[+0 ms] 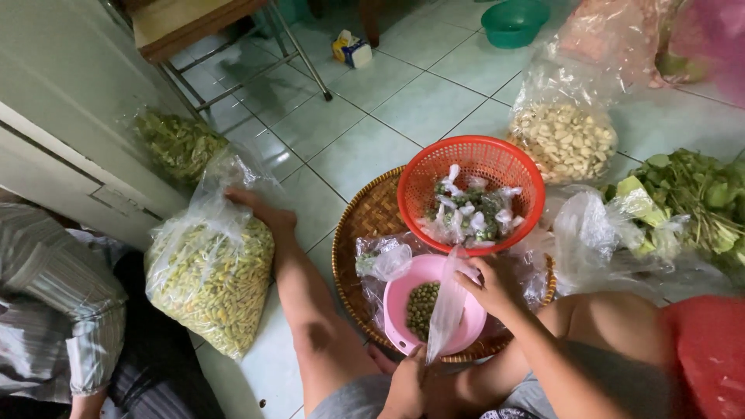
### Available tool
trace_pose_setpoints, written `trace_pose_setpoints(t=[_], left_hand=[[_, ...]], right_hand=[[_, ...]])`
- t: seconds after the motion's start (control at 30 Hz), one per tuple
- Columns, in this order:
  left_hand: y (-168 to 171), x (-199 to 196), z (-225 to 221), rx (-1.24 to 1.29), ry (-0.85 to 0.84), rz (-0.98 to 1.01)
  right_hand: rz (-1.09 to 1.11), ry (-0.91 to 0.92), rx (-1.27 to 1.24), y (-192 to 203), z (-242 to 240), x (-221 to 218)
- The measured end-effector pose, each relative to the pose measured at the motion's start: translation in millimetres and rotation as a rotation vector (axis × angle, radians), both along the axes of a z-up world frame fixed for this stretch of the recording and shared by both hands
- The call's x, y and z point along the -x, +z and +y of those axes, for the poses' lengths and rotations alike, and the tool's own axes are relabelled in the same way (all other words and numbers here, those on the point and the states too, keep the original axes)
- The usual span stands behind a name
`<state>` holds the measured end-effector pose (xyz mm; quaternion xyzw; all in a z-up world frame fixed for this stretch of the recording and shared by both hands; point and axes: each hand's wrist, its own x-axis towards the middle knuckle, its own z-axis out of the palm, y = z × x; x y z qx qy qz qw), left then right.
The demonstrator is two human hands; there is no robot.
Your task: The person scoops green peas from a pink bowl into small plastic bags and places them into a red basket. The person repeats this process continuously, filling multiple bags with peas.
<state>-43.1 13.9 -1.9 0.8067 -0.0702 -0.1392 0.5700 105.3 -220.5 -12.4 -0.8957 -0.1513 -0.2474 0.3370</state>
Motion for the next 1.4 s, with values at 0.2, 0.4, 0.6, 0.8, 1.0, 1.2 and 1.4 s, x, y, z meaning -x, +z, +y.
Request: trace_pose_setpoints(t=[0.2,0.4,0.6,0.8,1.0,1.2,1.4], left_hand=[[-36,-7,31,-0.285,0.027,0.064],[-17,-12,67,-0.419,0.074,0.005],[5,-14,60,-0.313,0.092,0.109],[15,-20,49,-0.355,-0.037,-0.039],[13,-43,96,-0.534,-0.024,-0.268],[-8,-33,21,-0.383,0.694,-0.387],[0,-36,0,0.985,0.739,0.849]], right_hand=[[0.148,-0.002,-0.27,-7,-18,-14],[0.757,0.269,-0.754,15,-41,-12],[0.172,-0.199,-0.78,59,6,17],[0.297,0.737,0.25,82,62,61],[1.087,0.653,0.194,80,27,40],[0.678,0.776,-0.444,72,51,58],[0.338,0.774,-0.031,75,76,86]])
